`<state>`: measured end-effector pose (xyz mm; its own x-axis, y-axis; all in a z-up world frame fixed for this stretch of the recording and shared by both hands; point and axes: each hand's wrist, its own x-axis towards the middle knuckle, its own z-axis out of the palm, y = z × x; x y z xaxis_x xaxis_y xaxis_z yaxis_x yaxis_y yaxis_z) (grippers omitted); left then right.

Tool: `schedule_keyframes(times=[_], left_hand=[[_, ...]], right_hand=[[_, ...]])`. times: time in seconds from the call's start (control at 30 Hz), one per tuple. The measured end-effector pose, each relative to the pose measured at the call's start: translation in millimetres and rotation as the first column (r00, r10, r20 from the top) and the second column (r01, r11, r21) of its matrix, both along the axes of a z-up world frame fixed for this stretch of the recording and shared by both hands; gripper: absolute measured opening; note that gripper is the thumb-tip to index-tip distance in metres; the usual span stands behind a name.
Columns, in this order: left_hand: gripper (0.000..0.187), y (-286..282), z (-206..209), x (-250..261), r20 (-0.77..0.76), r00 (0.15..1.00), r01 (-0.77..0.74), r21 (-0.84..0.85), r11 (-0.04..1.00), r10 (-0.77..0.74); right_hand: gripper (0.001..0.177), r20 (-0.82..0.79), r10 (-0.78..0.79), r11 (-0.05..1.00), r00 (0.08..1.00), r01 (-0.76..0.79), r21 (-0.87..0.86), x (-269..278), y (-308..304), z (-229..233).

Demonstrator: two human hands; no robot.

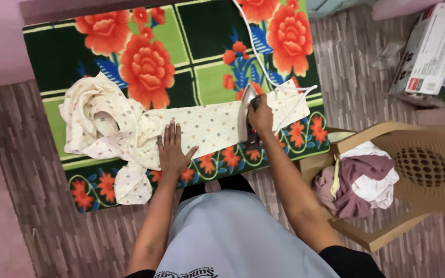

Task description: The person irons a light-colored patterned shirt on a floral-patterned table. They repeatedly smooth the fabric, use an electric iron to press the sleeves and body, and reposition the garment to continue ironing different sections.

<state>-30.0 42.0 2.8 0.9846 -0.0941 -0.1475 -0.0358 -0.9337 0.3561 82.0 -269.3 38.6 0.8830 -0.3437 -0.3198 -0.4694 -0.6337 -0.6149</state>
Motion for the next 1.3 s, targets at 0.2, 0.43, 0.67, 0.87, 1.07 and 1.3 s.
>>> schedule_keyframes(times=[0.2, 0.43, 0.67, 0.87, 1.07, 1.3], left_hand=[[0.1, 39, 5, -7, 0.012, 0.998, 0.06, 0.011, 0.998, -0.06], [0.082, 77, 13, -24, 0.08, 0.99, 0.118, 0.015, 0.993, -0.118], [0.069, 98, 18, -31, 0.088, 0.99, 0.116, -0.081, 0.99, -0.109], [0.065, 107, 11, -37, 0.075, 0.983, 0.166, 0.002, 0.986, -0.166], [0.078, 105, 20, -58, 0.136, 0.974, 0.185, 0.005, 0.983, -0.184], [0.08, 101, 40, -48, 0.092, 0.994, -0.023, -0.402, 0.916, 0.065]], right_hand=[[0.038, 0.046, 0.157, 0.988, 0.986, -0.157, -0.008, -32, 76, -12], [0.038, -0.038, 0.305, 0.952, 0.952, -0.304, 0.02, -55, 159, -6], [0.037, -0.037, 0.445, 0.895, 0.895, -0.446, -0.01, -79, 221, -1], [0.038, -0.002, 0.361, 0.932, 0.933, -0.36, 0.035, -79, 234, 2], [0.042, 0.052, 0.268, 0.963, 0.962, -0.268, -0.001, -25, 242, -14], [0.043, -0.01, 0.26, 0.965, 0.966, -0.259, 0.037, -85, 264, 0]])
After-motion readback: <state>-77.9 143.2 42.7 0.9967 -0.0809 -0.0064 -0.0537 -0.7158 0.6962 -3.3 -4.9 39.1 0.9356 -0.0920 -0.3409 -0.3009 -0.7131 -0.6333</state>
